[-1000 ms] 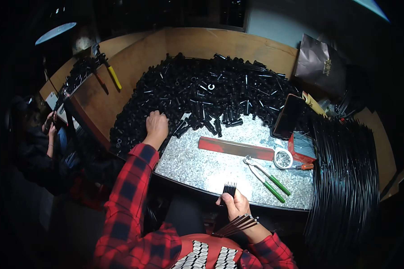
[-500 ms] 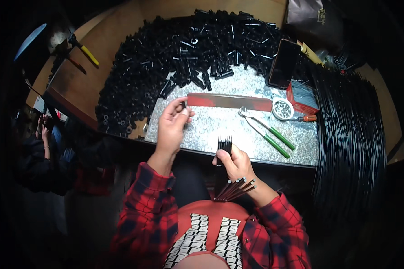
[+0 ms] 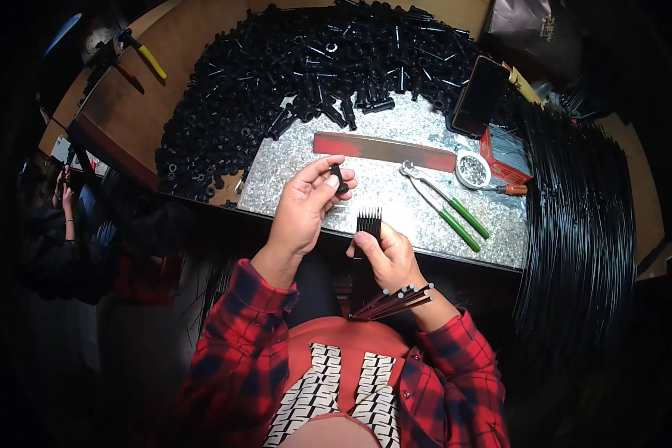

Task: Assembling electrical wire harnesses by crimping terminals and organizing wires at a workbench.

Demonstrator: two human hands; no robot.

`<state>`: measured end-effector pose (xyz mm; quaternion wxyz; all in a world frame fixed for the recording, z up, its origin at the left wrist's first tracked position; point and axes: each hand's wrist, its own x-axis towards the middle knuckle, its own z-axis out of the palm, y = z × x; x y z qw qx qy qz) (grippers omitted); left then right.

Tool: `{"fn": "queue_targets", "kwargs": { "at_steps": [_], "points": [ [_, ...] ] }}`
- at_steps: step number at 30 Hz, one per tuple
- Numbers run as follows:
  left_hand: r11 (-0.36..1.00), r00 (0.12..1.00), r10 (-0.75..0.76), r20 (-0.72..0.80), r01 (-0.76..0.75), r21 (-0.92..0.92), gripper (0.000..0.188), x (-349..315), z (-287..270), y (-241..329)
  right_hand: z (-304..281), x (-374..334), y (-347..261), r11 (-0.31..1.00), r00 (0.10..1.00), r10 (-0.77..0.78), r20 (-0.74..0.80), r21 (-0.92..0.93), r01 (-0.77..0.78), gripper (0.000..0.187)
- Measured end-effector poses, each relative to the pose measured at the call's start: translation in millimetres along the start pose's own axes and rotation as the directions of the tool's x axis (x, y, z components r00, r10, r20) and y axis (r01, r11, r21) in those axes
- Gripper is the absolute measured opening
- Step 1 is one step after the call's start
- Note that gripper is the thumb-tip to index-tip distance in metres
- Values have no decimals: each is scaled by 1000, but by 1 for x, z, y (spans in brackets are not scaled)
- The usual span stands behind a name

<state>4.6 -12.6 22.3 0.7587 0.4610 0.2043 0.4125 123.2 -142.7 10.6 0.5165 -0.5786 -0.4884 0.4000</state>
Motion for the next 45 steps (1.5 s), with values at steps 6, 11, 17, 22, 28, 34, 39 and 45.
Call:
{"fn": "queue_targets", "kwargs": {
  "at_steps": [6,11,17,22,28,34,39,45],
  "points": [
    [964,978,-160,132,183,-194,32,-7,-18,9,2,3,-1,1000,1000,-9,-11,21,9,27],
    [931,963,-198,183,243,-273,33,-9,-19,5,4,3,-4,999,1000,0,9,53,0,27],
    [927,953,-206,220,262,-267,35,-10,-16,6,4,3,-2,999,1000,-11,4,52,11,25],
    [933,953,-204,226,259,-250,36,-12,-14,6,4,4,-6,1000,1000,-10,26,-4,10,25],
    [927,945,-211,249,274,-256,36,-10,-14,6,5,5,-3,998,999,-39,-14,44,39,24],
    [924,944,-210,255,277,-262,36,-10,-13,8,1,6,-2,1000,999,-16,40,-12,17,22],
    [921,945,-194,263,268,-285,36,-8,-14,6,3,6,-6,1000,999,-23,34,18,22,21],
    [912,946,-187,265,267,-312,34,-6,-18,2,1,6,-10,1000,999,0,41,-12,0,22]
  ]
}}
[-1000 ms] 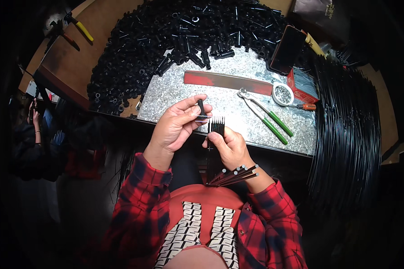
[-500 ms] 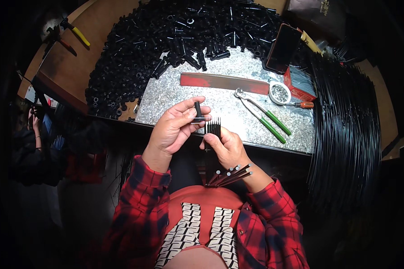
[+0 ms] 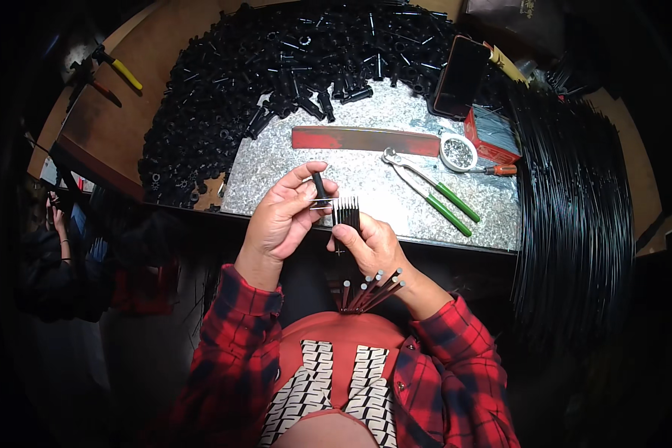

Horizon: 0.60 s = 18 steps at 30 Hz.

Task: Assembling electrical wire harnesses by crimping terminals and organizing wires at a workbench.

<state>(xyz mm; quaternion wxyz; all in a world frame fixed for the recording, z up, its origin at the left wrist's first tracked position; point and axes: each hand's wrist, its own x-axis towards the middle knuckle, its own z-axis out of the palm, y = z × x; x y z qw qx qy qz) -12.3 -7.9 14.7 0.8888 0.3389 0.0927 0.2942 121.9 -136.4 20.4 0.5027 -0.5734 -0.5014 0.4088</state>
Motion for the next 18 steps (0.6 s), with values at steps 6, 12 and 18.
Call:
{"fn": "queue_targets", "kwargs": {
  "at_steps": [6,12,18],
  "points": [
    [999,999,32,-22,-32,5,31,3,0,-1,0,1,6,999,1000,20,2,36,-20,23],
    [1000,999,13,30,-14,13,31,3,-1,-2,1,2,7,996,1000,4,-2,88,-3,23],
    [1000,1000,9,10,-9,3,32,2,0,-2,0,2,5,1000,1000,0,7,21,0,22]
  ]
}}
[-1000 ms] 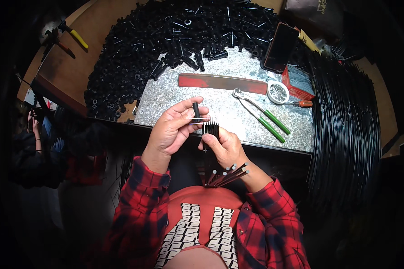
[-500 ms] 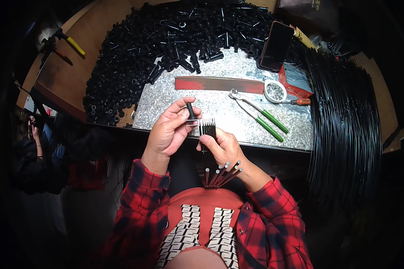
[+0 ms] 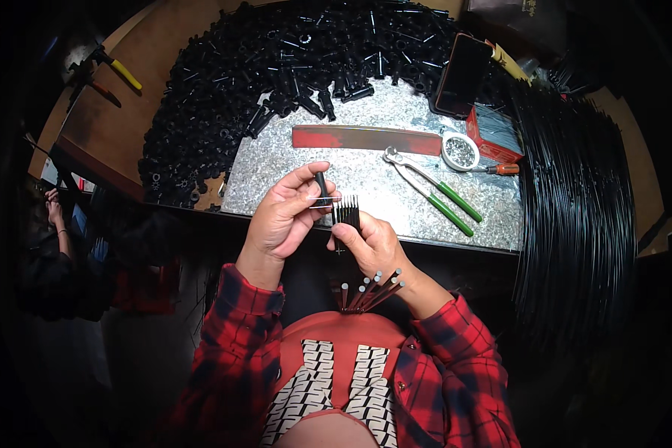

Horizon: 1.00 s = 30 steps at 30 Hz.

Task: Assembling electrical wire harnesses by crimping terminals and organizing wires at a workbench.

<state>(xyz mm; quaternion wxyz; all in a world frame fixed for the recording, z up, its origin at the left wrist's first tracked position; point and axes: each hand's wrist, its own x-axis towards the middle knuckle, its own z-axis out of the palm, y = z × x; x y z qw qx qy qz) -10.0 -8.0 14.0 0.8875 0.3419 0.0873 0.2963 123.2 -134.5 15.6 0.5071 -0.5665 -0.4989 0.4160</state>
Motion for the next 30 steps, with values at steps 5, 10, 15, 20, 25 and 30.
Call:
{"fn": "queue_targets", "kwargs": {
  "at_steps": [5,10,15,20,25,30],
  "points": [
    [1000,1000,-6,2,6,-7,32,0,-1,0,1,0,0,1000,1000,8,-11,12,-7,22],
    [1000,1000,0,4,0,1,31,0,-1,0,2,0,0,1000,1000,6,-12,28,-5,21],
    [1000,1000,0,1,0,4,32,0,-2,-2,2,0,1,1000,1000,5,-10,28,-5,22],
    [1000,1000,-3,3,3,12,33,0,-1,-1,2,-1,-3,1000,1000,10,-3,0,-10,21],
    [1000,1000,-10,13,10,10,31,-1,-1,-1,4,0,0,999,1000,-7,-22,42,8,21],
    [1000,1000,-16,-15,16,19,31,-1,-1,-1,3,0,-2,1000,1000,0,2,11,0,20]
  ]
}}
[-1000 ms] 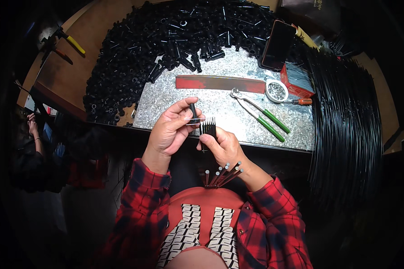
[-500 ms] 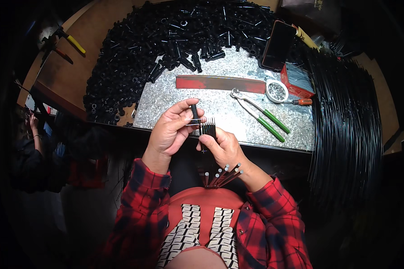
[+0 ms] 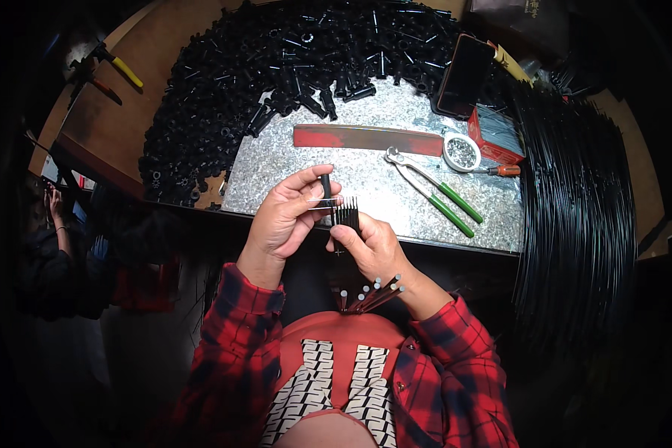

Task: Assembling electrical wire harnesses by crimping terminals and organizing wires at a workbench.

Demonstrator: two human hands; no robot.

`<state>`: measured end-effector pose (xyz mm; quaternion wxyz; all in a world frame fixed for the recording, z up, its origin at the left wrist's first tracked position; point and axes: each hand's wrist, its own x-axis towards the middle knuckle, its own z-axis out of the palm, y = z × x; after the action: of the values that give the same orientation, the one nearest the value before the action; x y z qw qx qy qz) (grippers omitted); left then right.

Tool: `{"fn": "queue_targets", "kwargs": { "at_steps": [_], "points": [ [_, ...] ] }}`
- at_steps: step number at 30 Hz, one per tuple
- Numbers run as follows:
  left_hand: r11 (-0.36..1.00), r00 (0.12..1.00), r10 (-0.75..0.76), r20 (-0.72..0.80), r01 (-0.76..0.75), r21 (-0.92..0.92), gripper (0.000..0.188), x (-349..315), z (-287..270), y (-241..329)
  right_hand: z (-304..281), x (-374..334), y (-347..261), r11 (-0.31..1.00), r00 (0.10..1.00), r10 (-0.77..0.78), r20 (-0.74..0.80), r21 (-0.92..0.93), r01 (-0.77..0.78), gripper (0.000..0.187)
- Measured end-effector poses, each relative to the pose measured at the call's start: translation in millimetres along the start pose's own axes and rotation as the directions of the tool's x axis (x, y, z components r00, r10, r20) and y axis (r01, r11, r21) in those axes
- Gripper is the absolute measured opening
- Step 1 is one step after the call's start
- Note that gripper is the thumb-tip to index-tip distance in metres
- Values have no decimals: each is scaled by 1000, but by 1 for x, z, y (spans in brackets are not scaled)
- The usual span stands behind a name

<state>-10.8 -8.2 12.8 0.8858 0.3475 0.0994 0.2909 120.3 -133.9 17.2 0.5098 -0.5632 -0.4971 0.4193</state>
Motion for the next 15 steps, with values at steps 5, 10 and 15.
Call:
{"fn": "queue_targets", "kwargs": {
  "at_steps": [5,10,15],
  "points": [
    [1000,1000,-7,3,7,15,31,1,2,-2,0,0,2,1000,1000,2,-14,25,-2,18],
    [999,998,-4,59,6,-39,33,0,-6,-8,1,-1,0,1000,1000,-9,-13,30,9,18],
    [1000,999,-27,28,27,-4,33,-6,-4,-11,-1,-2,1,1000,999,-6,-33,-20,5,21]
  ]
}}
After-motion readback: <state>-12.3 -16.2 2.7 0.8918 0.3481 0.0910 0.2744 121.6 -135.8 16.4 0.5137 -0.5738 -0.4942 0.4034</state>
